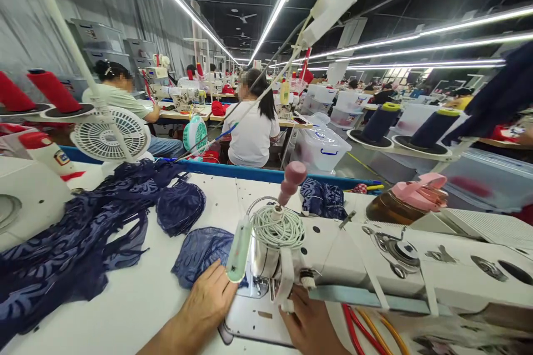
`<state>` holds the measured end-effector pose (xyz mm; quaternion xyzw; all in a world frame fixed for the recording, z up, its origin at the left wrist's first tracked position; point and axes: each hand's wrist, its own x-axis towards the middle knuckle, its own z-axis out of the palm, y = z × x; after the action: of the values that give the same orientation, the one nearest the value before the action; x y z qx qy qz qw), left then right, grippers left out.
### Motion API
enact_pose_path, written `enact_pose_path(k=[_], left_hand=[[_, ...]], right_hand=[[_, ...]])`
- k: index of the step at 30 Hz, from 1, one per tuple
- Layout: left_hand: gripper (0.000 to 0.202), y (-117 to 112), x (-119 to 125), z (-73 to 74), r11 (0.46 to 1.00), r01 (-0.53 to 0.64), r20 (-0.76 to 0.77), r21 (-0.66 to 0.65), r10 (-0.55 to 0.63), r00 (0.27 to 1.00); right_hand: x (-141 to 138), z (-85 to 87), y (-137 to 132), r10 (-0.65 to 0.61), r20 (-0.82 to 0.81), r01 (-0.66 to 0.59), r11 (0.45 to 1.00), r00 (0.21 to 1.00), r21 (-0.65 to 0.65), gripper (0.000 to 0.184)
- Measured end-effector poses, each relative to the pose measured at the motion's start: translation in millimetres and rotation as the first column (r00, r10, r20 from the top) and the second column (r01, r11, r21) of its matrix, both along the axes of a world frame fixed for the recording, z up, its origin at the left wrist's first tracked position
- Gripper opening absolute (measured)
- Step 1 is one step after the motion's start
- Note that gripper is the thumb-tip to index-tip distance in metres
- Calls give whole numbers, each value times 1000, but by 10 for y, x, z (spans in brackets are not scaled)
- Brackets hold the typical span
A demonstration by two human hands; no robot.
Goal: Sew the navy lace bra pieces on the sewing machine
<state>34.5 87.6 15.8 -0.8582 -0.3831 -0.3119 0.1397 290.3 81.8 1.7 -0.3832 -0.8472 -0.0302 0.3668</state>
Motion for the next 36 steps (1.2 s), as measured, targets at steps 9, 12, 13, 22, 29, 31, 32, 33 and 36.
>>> enact_pose_path(k=[9, 12, 13, 22, 29, 31, 32, 33, 36], left_hand=[[16, -534, -170, 194, 932, 82, 212, -352, -5, 977], [15, -632, -127, 322, 826, 103, 320, -554, 97, 942], [18, -652, -111, 363, 772, 108, 345, -627, 150, 927], [17, -739, -102, 456, 581, 179, 402, -794, 282, 871], [12, -786, -116, 367, 771, 108, 331, -628, 139, 933], [12, -791, -118, 354, 774, 101, 336, -626, 150, 930], [12, -791, -120, 352, 771, 105, 342, -628, 152, 927], [12, -789, -122, 354, 766, 117, 351, -632, 149, 925], [8, -777, -120, 381, 740, 180, 391, -648, 121, 912]], right_hand=[[-315, 101, -272, 133, -112, -132, 991, 985, 11, 31], [-588, 119, -418, 120, -348, -242, 912, 930, -330, 22], [-653, 126, -444, 79, -413, -275, 854, 907, -441, 23], [-664, 364, -466, -135, -626, -555, 350, 768, -755, 45], [-726, 368, -492, -135, -682, -633, 277, 719, -722, 46], [-737, 377, -507, -176, -700, -642, 293, 692, -708, 42], [-740, 385, -515, -192, -708, -646, 302, 679, -701, 41], [-743, 396, -523, -199, -714, -647, 312, 671, -696, 41], [-745, 431, -541, -193, -711, -637, 331, 676, -696, 43]])
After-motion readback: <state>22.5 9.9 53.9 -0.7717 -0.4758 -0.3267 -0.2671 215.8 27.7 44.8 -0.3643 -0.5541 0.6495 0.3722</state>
